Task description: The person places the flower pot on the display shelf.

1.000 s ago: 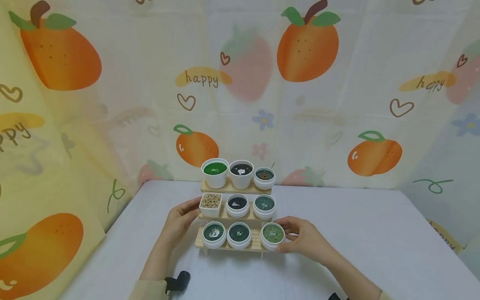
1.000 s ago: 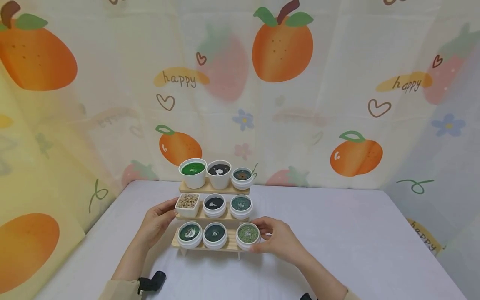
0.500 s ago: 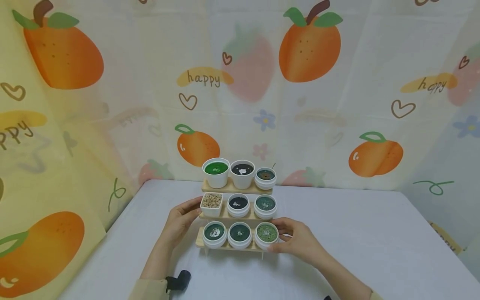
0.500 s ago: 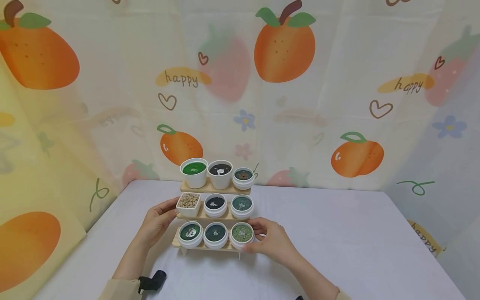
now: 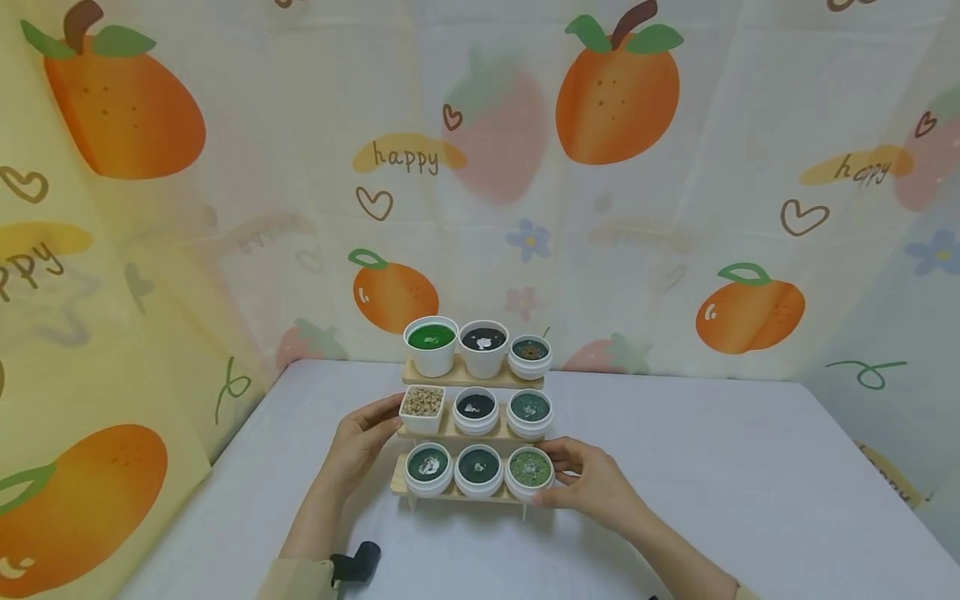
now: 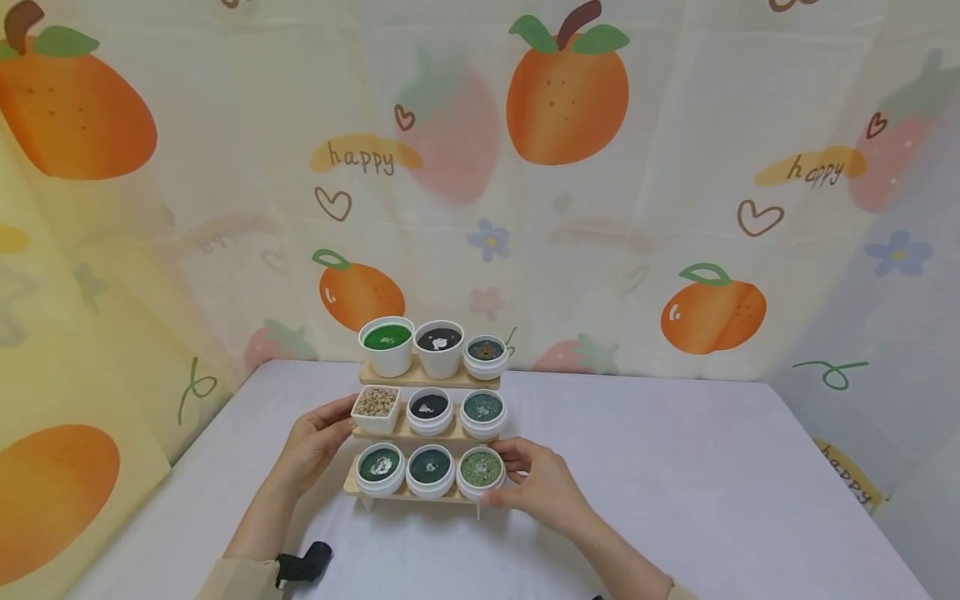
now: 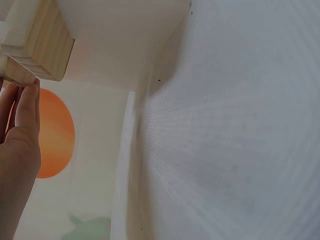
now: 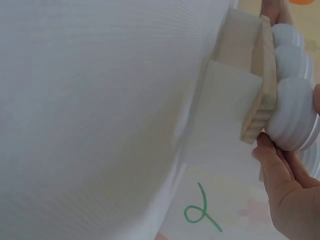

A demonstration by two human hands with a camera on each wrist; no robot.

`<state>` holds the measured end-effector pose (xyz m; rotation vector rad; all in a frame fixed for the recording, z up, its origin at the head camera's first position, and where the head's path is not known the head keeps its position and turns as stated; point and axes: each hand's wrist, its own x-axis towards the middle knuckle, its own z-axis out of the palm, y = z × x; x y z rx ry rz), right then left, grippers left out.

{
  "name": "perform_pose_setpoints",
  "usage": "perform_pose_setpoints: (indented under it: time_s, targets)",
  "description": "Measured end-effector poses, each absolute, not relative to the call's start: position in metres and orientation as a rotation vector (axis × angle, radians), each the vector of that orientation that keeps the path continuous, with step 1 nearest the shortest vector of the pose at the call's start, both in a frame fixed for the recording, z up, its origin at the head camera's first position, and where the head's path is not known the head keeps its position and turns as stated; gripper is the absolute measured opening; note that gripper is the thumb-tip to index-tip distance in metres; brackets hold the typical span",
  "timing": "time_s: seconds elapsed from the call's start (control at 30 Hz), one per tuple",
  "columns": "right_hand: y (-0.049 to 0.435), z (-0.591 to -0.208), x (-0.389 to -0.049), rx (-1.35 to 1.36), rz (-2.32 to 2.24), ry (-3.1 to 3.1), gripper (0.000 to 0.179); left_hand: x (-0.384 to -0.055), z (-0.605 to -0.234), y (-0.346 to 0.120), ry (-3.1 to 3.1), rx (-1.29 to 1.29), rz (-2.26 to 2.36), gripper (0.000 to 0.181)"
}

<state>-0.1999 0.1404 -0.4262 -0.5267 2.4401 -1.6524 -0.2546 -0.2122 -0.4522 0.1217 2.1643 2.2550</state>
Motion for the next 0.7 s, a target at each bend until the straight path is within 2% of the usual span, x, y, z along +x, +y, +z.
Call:
perform_pose_setpoints:
  time_s: [0.7]
  targets:
    - [0.1404, -0.4279, -0.1988, -0.479, -1.561, 2.528, 0.065, -0.2559, -0.4525, -0.2130, 2.157, 0.145, 2.259, 0.053]
